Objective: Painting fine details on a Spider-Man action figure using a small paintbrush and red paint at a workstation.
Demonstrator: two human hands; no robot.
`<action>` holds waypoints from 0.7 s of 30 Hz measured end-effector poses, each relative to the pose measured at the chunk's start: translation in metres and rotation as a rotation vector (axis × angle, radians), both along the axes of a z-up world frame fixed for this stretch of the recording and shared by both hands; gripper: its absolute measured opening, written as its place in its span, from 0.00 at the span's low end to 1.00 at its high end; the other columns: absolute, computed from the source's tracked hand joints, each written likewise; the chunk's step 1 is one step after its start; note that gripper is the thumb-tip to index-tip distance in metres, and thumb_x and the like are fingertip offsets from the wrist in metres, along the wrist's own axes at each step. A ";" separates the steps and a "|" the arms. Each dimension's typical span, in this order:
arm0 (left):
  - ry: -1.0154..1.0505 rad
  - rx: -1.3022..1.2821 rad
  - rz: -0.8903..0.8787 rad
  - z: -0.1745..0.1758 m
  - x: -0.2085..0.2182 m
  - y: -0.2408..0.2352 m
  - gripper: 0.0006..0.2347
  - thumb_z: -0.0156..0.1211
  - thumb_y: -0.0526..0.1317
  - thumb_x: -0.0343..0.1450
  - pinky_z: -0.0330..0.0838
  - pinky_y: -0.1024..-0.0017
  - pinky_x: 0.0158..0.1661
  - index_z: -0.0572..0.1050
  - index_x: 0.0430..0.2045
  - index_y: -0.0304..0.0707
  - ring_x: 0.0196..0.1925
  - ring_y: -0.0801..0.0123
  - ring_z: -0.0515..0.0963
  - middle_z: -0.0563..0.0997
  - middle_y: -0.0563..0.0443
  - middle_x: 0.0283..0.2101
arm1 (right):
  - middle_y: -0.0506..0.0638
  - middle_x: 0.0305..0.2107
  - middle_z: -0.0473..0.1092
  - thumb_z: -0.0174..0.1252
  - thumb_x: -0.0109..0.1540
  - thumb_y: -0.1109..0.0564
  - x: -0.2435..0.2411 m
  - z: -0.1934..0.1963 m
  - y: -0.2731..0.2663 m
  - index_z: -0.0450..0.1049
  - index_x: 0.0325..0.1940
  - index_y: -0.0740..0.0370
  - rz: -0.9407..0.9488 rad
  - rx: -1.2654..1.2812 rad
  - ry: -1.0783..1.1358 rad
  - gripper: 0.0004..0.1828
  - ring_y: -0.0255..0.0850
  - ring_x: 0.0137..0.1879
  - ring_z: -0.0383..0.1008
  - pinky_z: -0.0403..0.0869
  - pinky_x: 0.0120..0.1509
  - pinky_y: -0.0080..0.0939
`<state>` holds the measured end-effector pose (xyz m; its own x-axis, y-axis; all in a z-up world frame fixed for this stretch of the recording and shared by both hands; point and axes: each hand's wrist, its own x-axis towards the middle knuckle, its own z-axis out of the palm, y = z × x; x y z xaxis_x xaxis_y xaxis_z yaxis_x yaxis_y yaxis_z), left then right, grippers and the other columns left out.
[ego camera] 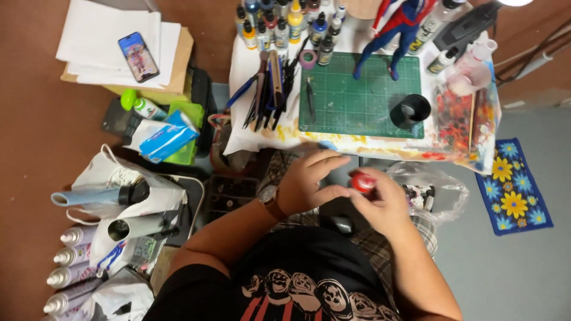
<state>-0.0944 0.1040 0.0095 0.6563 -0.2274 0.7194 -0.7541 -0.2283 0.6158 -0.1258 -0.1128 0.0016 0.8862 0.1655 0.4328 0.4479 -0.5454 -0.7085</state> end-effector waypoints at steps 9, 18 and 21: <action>0.228 0.145 -0.053 -0.053 -0.017 0.016 0.05 0.61 0.38 0.72 0.76 0.64 0.37 0.82 0.33 0.37 0.35 0.60 0.82 0.83 0.49 0.33 | 0.66 0.52 0.73 0.62 0.72 0.56 -0.030 -0.011 -0.147 0.70 0.62 0.70 0.621 1.121 0.531 0.18 0.36 0.30 0.77 0.73 0.22 0.23; 0.064 0.194 0.070 -0.035 0.001 0.036 0.05 0.61 0.36 0.71 0.76 0.66 0.34 0.82 0.33 0.35 0.35 0.60 0.81 0.83 0.47 0.34 | 0.67 0.47 0.74 0.61 0.68 0.58 -0.057 -0.030 -0.144 0.71 0.59 0.66 0.242 1.123 0.549 0.17 0.40 0.32 0.80 0.76 0.24 0.21; -0.065 0.208 0.149 -0.024 0.021 0.042 0.06 0.58 0.35 0.72 0.74 0.67 0.39 0.81 0.34 0.34 0.33 0.65 0.81 0.84 0.47 0.31 | 0.57 0.54 0.75 0.64 0.66 0.60 -0.052 0.003 -0.080 0.72 0.60 0.63 -0.457 -0.045 0.185 0.19 0.47 0.60 0.76 0.72 0.59 0.41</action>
